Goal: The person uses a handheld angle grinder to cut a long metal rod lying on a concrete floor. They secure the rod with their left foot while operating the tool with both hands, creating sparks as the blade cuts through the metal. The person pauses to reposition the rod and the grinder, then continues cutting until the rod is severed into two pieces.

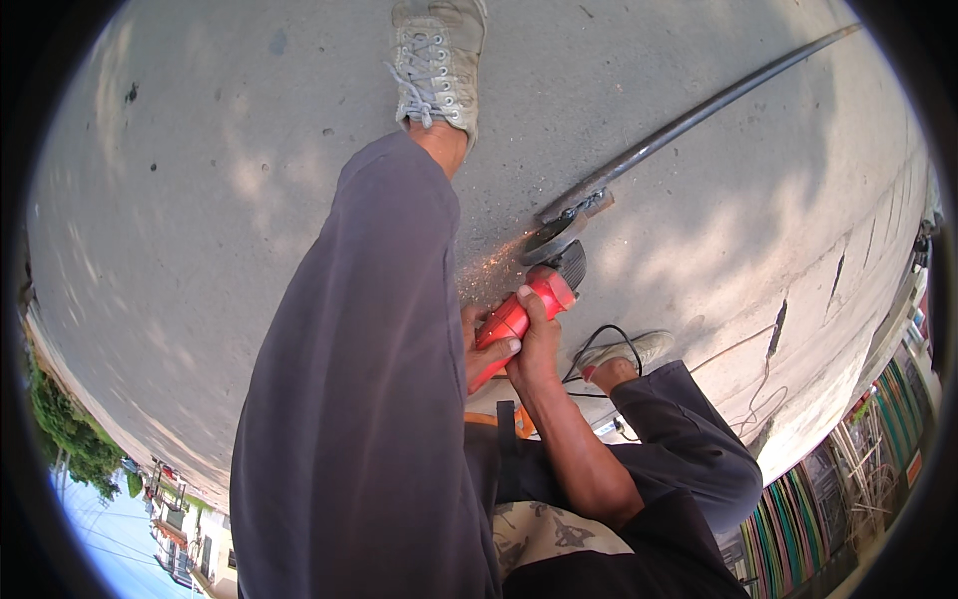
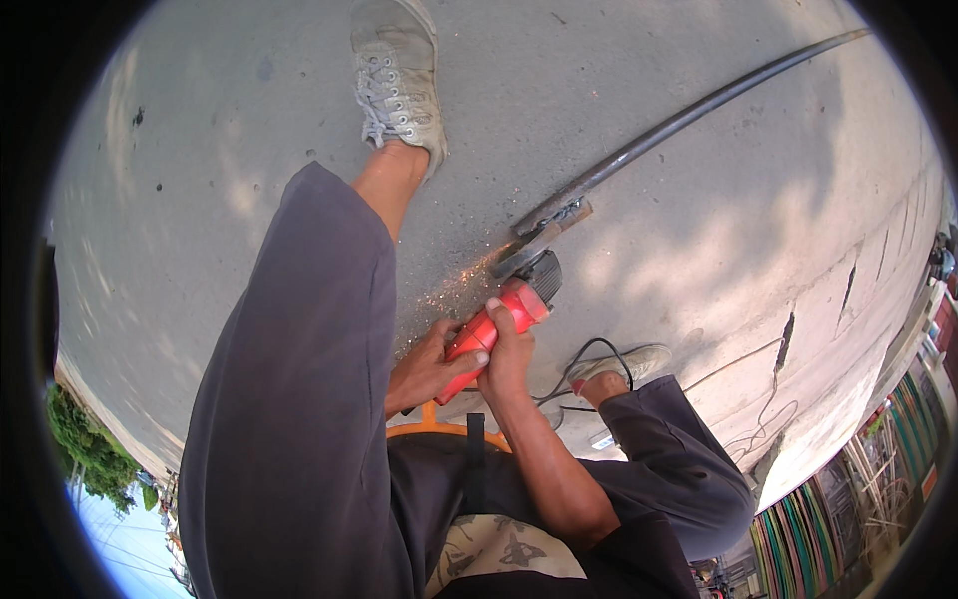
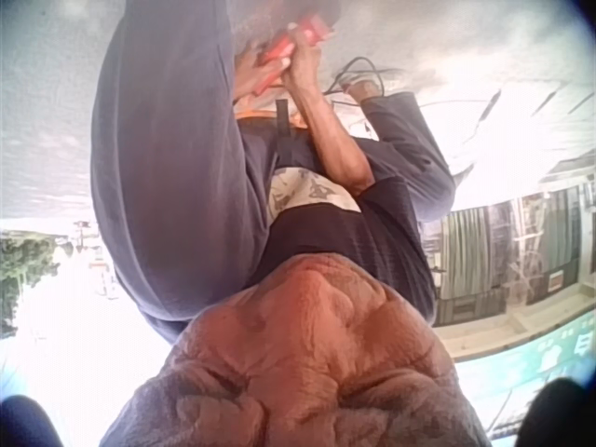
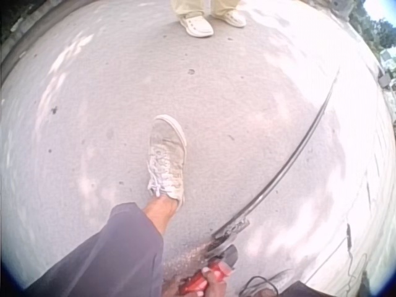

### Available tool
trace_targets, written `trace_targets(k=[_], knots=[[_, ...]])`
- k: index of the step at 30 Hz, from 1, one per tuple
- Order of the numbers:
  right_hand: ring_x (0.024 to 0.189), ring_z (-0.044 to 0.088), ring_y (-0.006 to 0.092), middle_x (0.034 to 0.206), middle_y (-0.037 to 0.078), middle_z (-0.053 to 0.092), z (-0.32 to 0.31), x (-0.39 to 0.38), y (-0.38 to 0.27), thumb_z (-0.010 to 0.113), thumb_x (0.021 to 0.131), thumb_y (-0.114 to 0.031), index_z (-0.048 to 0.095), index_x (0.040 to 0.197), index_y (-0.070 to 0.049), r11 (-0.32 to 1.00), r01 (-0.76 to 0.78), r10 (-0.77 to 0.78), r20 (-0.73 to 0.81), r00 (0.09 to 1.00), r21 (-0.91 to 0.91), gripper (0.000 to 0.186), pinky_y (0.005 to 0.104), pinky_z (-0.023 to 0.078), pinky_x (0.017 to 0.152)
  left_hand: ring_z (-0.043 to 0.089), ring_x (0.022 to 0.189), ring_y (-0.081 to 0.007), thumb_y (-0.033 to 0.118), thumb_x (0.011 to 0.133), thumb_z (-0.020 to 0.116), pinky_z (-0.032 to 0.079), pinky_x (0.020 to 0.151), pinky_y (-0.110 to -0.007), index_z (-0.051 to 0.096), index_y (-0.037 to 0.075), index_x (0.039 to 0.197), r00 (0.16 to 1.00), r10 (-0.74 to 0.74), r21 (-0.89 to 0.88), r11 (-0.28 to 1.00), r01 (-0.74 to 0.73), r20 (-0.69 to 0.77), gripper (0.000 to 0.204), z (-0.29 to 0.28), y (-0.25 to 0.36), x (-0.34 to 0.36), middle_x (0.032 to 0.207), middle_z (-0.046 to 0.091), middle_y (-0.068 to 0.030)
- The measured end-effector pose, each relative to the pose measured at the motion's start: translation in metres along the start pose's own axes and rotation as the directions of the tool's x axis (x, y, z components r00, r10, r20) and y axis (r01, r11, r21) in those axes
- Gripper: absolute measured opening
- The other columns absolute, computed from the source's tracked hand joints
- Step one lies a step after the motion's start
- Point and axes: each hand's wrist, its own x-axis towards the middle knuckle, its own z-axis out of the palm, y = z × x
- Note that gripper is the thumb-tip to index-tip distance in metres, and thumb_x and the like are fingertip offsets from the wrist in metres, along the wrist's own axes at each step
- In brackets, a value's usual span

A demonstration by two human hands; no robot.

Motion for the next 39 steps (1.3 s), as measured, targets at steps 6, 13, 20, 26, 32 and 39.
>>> trace_targets(k=[6, 13, 20, 26, 32, 39], knots=[[0.08, 0.07, 0.0272, 0.091, 0.016, 0.069, -0.009, 0.013, -0.018, 0.074, 0.094, -0.03, 0.06, 0.108, 0.004, 0.998, 0.044, -0.042, 0.042, 0.998, -0.037, 0.039, 0.0407, 0.061, 0.072, 0.071, 0.102, -0.0344, 0.058, 0.087, 0.08, 0.054, 0.094, -0.045, 0.049, -0.001, 0.143, 0.961, -0.168, 0.027, 0.986, 0.166, 0.219, 0.087, -0.017, 0.056, 0.01, 0.113, 0.071, -0.0251], [0.075, 0.068, 0.0225, 0.089, 0.013, 0.069, -0.001, 0.001, -0.015, 0.073, 0.096, -0.021, 0.063, 0.106, 0.002, 1.0, -0.007, 0.006, 0.042, 0.999, 0.029, 0.027, 0.0378, 0.059, 0.069, 0.07, 0.099, -0.0344, 0.062, 0.086, 0.078, 0.052, 0.093, -0.048, 0.052, 0.002, 0.141, 0.987, -0.087, 0.112, 0.991, 0.072, 0.139, 0.086, -0.011, 0.03, 0.008, 0.109, 0.07, -0.0227], [0.075, 0.068, 0.0218, 0.09, 0.012, 0.069, 0.001, -0.006, -0.003, 0.074, 0.095, -0.021, 0.062, 0.104, 0.0, 0.999, -0.037, 0.037, 0.049, 0.998, 0.01, 0.026, 0.0375, 0.058, 0.069, 0.068, 0.098, -0.0353, 0.067, 0.084, 0.077, 0.05, 0.093, -0.049, 0.052, 0.004, 0.143, 0.999, 0.047, 0.288, 0.957, -0.043, -0.008, 0.089, -0.001, -0.01, 0.001, 0.108, 0.07, -0.0219], [0.077, 0.069, 0.023, 0.091, 0.014, 0.07, -0.004, 0.004, -0.021, 0.074, 0.094, -0.021, 0.062, 0.107, 0.002, 1.0, 0.022, -0.022, 0.015, 1.0, 0.001, 0.028, 0.0378, 0.059, 0.069, 0.07, 0.107, -0.0365, 0.064, 0.086, 0.077, 0.051, 0.1, -0.047, 0.051, 0.003, 0.145, 0.984, -0.09, -0.021, 0.995, 0.094, 0.155, 0.089, -0.009, 0.04, 0.009, 0.117, 0.07, -0.025], [0.075, 0.069, 0.0232, 0.09, 0.014, 0.069, -0.001, 0.0, -0.015, 0.074, 0.094, -0.02, 0.063, 0.105, 0.002, 1.0, -0.02, 0.019, 0.035, 0.999, 0.018, 0.027, 0.0383, 0.059, 0.068, 0.069, 0.111, -0.0361, 0.066, 0.085, 0.077, 0.049, 0.101, -0.05, 0.051, 0.002, 0.144, 0.983, -0.108, 0.238, 0.969, 0.07, 0.151, 0.091, -0.012, 0.029, 0.009, 0.118, 0.069, -0.0252], [0.074, 0.069, 0.0224, 0.089, 0.014, 0.07, -0.002, -0.001, -0.01, 0.074, 0.094, -0.02, 0.062, 0.103, 0.001, 1.0, -0.008, 0.008, 0.015, 1.0, -0.004, 0.026, 0.0379, 0.059, 0.068, 0.065, 0.111, -0.0345, 0.066, 0.084, 0.078, 0.046, 0.101, -0.048, 0.051, 0.003, 0.142, 0.987, -0.113, 0.151, 0.984, 0.095, 0.111, 0.09, -0.007, 0.022, 0.003, 0.114, 0.067, -0.0225]])
